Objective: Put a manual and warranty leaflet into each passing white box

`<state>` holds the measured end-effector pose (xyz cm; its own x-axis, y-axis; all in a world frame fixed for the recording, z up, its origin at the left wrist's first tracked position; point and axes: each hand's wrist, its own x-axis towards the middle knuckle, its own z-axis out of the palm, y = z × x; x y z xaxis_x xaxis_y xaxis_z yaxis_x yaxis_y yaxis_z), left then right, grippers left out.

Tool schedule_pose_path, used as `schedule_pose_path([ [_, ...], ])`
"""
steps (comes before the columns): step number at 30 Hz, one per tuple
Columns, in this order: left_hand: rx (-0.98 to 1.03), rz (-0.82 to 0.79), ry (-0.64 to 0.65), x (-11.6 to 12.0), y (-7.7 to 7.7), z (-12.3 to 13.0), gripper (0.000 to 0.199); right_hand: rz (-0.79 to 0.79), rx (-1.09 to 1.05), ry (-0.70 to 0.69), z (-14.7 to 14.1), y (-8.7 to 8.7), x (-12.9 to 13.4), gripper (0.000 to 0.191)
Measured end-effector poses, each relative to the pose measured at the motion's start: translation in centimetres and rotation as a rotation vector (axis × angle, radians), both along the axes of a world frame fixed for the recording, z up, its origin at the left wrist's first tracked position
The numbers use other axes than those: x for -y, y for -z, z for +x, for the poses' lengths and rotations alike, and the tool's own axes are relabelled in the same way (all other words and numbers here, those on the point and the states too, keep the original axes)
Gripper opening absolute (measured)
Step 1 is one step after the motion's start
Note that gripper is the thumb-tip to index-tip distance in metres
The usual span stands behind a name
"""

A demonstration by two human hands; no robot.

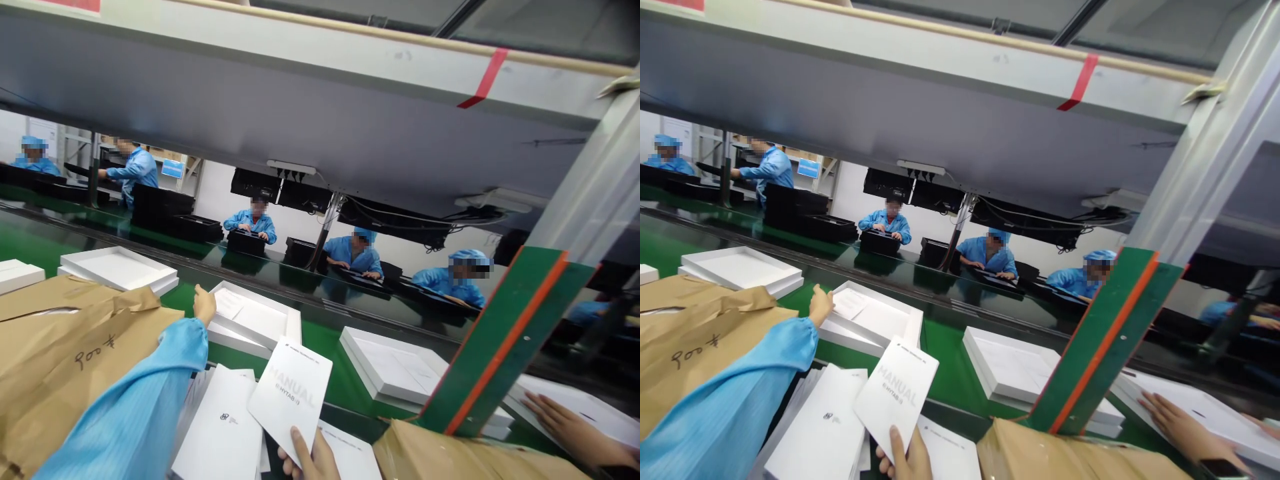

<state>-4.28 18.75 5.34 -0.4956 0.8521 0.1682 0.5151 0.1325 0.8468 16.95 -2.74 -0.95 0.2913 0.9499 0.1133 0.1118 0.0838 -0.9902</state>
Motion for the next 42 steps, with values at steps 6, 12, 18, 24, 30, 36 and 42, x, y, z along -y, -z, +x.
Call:
schedule_pose_path([
  [6,0.011,0.14,0.003,2.9,0.8,0.7,0.039,0.039,0.018,0.004,-0.1,-0.1,0.1,0.052],
  [12,-0.016,0.114,0.29,7.3,1.3,2.3,0.028,0.034,0.072,-0.058,0.3,-1.7,0.9,0.049],
  [18,-0.135,-0.035,0.523,13.7,2.3,1.2,0.038,0.07,0.116,-0.132,1.4,-7.0,2.4,0.042],
  [24,-0.551,-0.13,0.407,18.5,2.8,2.1,0.049,0.078,-0.036,-0.068,2.9,-10.4,-0.9,0.038],
  [30,-0.637,-0.093,0.763,23.2,3.2,7.3,0.069,-0.124,-0.095,-0.047,3.8,-9.2,-7.6,0.008],
  [36,-0.592,-0.28,0.806,24.5,3.0,8.8,0.071,-0.285,-0.003,-0.007,4.5,-7.5,-12.1,0.016],
  [42,-0.565,-0.364,0.897,23.8,1.2,7.7,0.072,-0.312,0.092,-0.007,5.0,-7.6,-13.3,0.017],
])
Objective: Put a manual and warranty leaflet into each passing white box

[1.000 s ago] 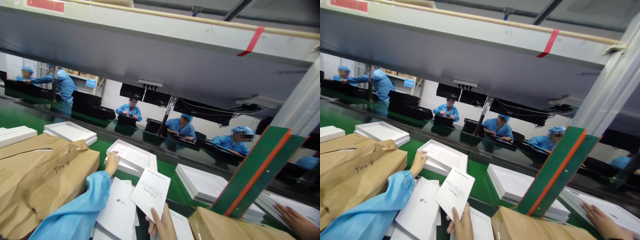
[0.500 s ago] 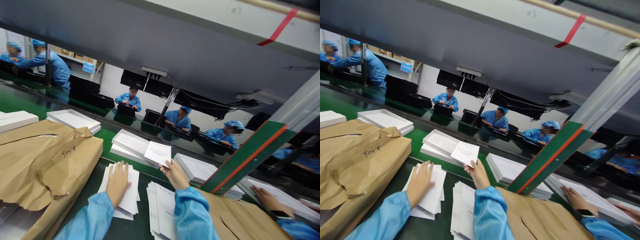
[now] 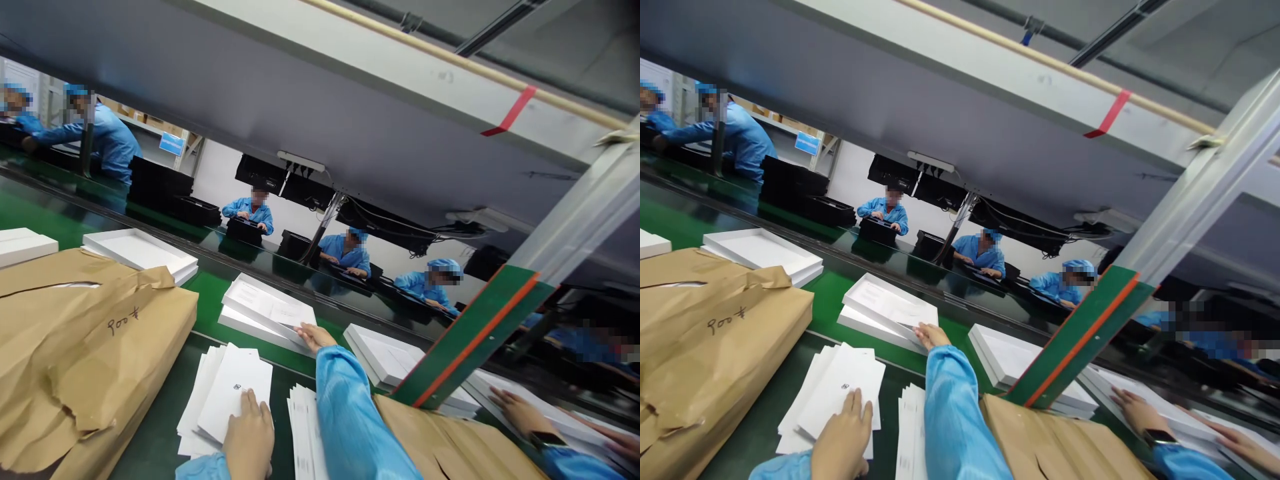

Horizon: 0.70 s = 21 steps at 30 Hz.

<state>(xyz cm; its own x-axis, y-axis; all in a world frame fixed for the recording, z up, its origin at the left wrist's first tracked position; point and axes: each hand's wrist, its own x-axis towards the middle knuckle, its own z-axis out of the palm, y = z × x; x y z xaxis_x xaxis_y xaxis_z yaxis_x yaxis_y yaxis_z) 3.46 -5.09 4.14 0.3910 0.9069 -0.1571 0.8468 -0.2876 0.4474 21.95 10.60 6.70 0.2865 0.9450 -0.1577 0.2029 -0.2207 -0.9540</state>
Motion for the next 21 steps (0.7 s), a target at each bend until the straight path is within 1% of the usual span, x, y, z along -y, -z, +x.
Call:
schedule_pose_path([
  [4,0.008,0.009,-0.021,0.0,0.2,0.2,0.069,0.061,0.133,0.067,0.1,0.5,-0.2,0.019],
  [7,0.033,-0.015,-0.018,-0.1,-0.2,-0.4,0.066,0.144,0.252,0.102,-0.2,0.9,0.0,0.018],
  [9,0.059,-0.021,0.022,-0.1,-0.9,-1.3,0.055,0.211,0.303,0.081,-0.6,0.9,0.7,0.015],
  [10,0.068,-0.02,0.054,-0.2,-1.2,-1.8,0.045,0.242,0.317,0.061,-0.8,0.8,1.1,0.013],
  [11,0.086,0.015,0.081,-0.3,-1.5,-2.3,0.035,0.27,0.325,0.038,-1.0,0.6,1.7,0.012],
  [12,0.091,0.026,0.098,-0.5,-1.7,-2.8,0.028,0.295,0.326,0.013,-1.2,0.4,2.4,0.012],
  [14,0.087,0.079,0.084,-0.9,-2.0,-3.6,0.027,0.331,0.313,-0.041,-1.6,-0.1,4.1,0.013],
  [17,0.112,0.153,0.018,-1.9,-2.2,-4.8,0.024,0.35,0.276,-0.13,-2.4,-0.2,7.5,0.018],
  [19,0.249,0.172,-0.064,-2.7,-2.7,-5.6,0.02,0.346,0.238,-0.185,-3.1,0.4,10.0,0.023],
  [20,0.373,0.153,-0.116,-3.0,-3.0,-6.0,0.017,0.342,0.197,-0.202,-3.4,0.8,11.2,0.025],
  [21,0.528,0.094,-0.159,-3.2,-3.3,-6.3,0.015,0.337,0.133,-0.209,-3.9,1.2,12.4,0.028],
])
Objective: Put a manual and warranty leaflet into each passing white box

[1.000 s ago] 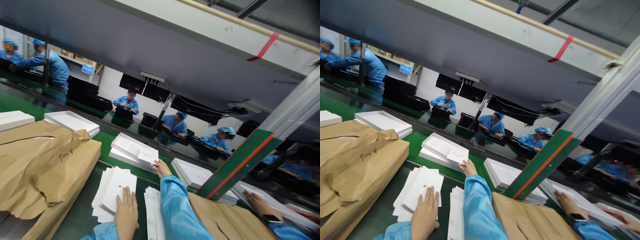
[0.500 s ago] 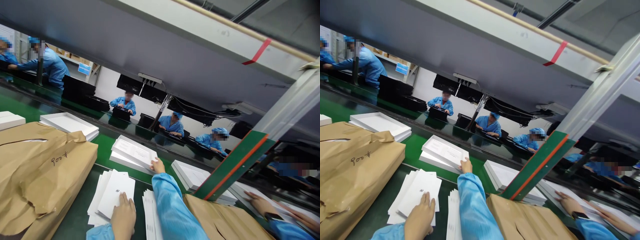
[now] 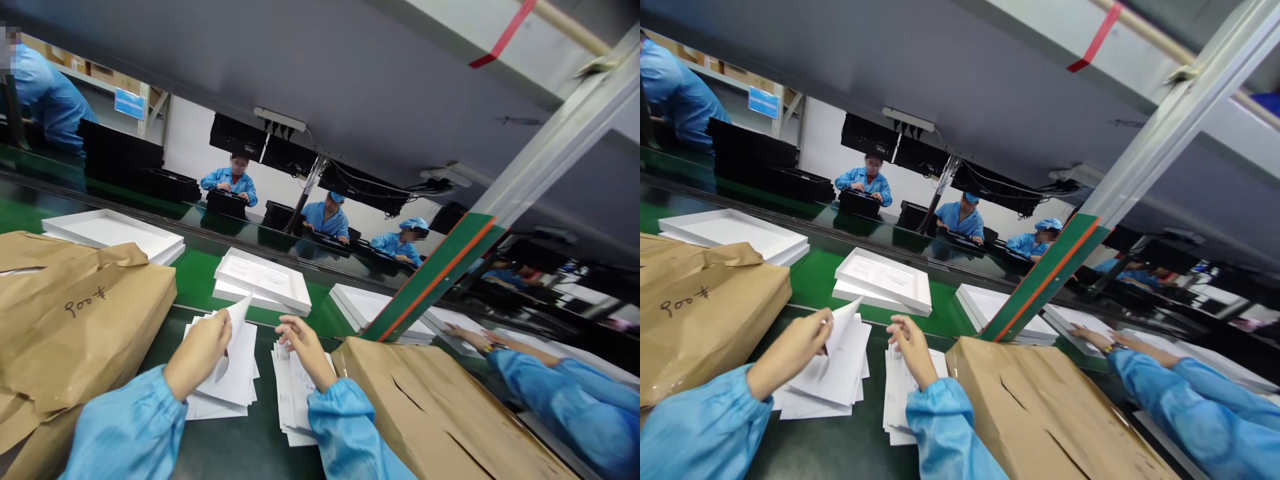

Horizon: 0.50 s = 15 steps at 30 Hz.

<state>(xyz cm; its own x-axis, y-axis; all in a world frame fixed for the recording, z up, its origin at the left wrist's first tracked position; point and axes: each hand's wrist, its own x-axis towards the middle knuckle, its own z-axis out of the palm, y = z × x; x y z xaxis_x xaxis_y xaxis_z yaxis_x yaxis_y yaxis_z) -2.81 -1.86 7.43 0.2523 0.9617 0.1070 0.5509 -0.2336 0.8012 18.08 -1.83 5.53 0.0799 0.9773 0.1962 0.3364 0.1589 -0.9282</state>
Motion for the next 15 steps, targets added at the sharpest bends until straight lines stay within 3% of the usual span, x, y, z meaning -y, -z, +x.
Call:
schedule_pose_path([
  [3,0.462,-0.223,0.0,-0.3,-0.4,-0.1,0.013,-0.067,-0.295,-0.056,-1.3,0.9,2.9,0.032],
  [7,0.749,-0.375,0.067,0.0,0.5,1.2,0.018,-0.134,-0.594,-0.163,-2.5,1.1,4.8,0.03],
  [12,0.777,-0.514,0.348,0.1,1.9,1.8,0.023,-0.097,-0.548,-0.138,-2.4,1.2,5.3,0.034],
  [15,0.906,-0.579,0.394,-0.5,3.4,2.1,0.035,-0.136,-0.368,-0.201,-1.5,1.0,5.5,0.03],
])
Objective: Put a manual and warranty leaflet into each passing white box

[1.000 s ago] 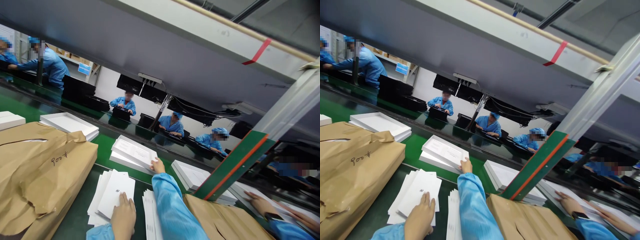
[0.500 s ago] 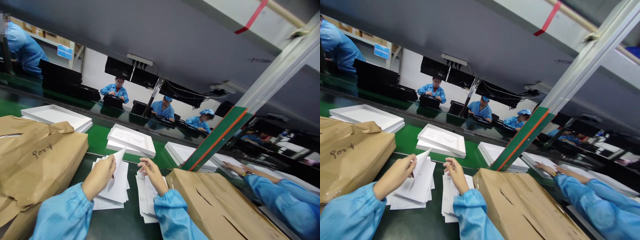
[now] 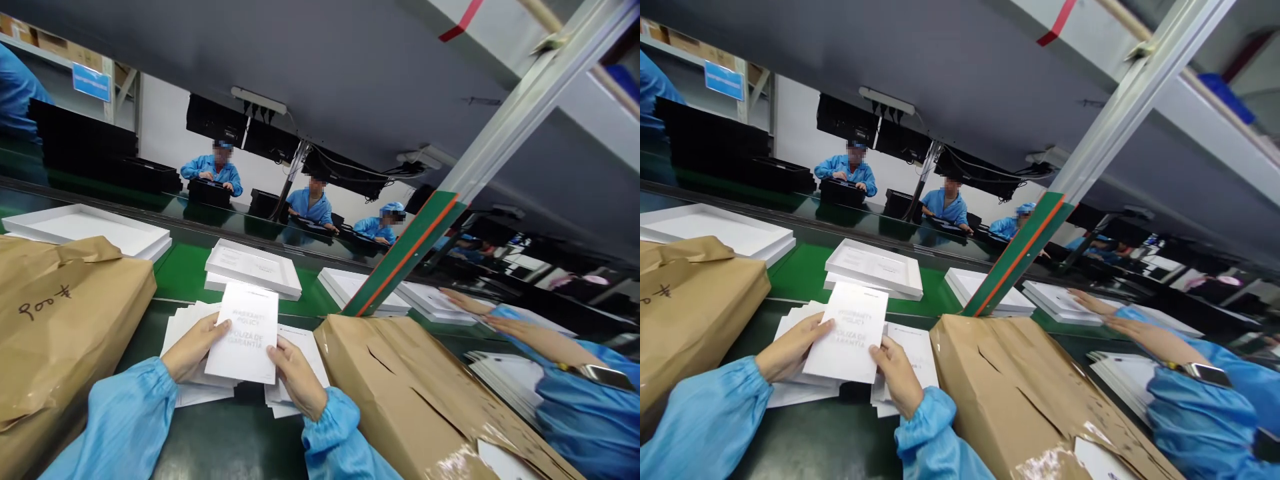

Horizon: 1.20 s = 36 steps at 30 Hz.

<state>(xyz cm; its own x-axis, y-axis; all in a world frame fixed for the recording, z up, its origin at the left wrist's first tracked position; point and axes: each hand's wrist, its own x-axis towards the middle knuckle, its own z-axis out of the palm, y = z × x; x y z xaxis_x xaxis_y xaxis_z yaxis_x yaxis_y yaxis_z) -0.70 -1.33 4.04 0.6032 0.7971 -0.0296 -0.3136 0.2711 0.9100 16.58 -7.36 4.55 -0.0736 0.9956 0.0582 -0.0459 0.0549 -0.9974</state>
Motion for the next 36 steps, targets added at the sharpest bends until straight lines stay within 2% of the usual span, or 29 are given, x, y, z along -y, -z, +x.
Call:
schedule_pose_path([
  [3,0.079,-0.079,-0.158,-0.8,2.0,0.6,0.039,0.059,0.29,0.132,2.0,-0.8,0.6,0.027],
  [6,0.104,-0.147,-0.319,-1.5,3.4,0.9,0.038,0.07,0.729,0.212,4.2,-1.1,1.9,0.029],
  [10,0.112,-0.128,-0.35,-1.7,3.8,1.0,0.038,-0.082,1.245,0.18,5.0,-0.2,4.3,0.051],
  [12,0.099,-0.114,-0.348,-1.7,3.8,1.0,0.038,-0.072,1.367,0.176,4.6,0.1,5.1,0.04],
  [16,0.093,-0.1,-0.348,-1.6,3.8,1.0,0.039,0.006,1.361,0.109,4.5,-0.3,5.7,0.013],
  [19,0.082,-0.086,-0.342,-1.6,3.9,0.9,0.041,0.02,1.292,0.133,5.4,-0.7,5.6,0.013],
  [21,0.072,-0.084,-0.333,-1.6,4.1,0.8,0.042,0.061,1.229,0.25,6.1,-0.9,5.4,0.018],
  [23,0.066,-0.084,-0.329,-1.7,4.4,0.8,0.043,0.153,1.13,0.476,6.3,-1.2,4.9,0.021],
  [25,0.06,-0.071,-0.338,-1.6,4.5,0.9,0.045,0.282,1.044,0.722,5.8,-1.7,4.2,0.021],
  [27,0.058,-0.022,-0.349,-1.4,4.4,1.0,0.046,0.461,1.032,0.838,4.4,-2.1,3.0,0.019],
  [29,0.066,0.051,-0.345,-1.3,4.0,1.0,0.046,0.688,1.1,0.755,2.2,-1.9,1.7,0.018],
  [31,0.086,0.117,-0.322,-1.3,3.5,0.8,0.047,0.889,1.2,0.557,-0.4,-1.1,0.4,0.02],
  [33,0.096,0.16,-0.313,-1.4,3.0,0.5,0.049,0.977,1.306,0.415,-2.6,0.2,-0.6,0.02],
  [36,0.057,0.203,-0.348,-2.0,2.5,-0.2,0.051,0.967,1.391,0.33,-4.5,1.5,-1.5,0.02],
])
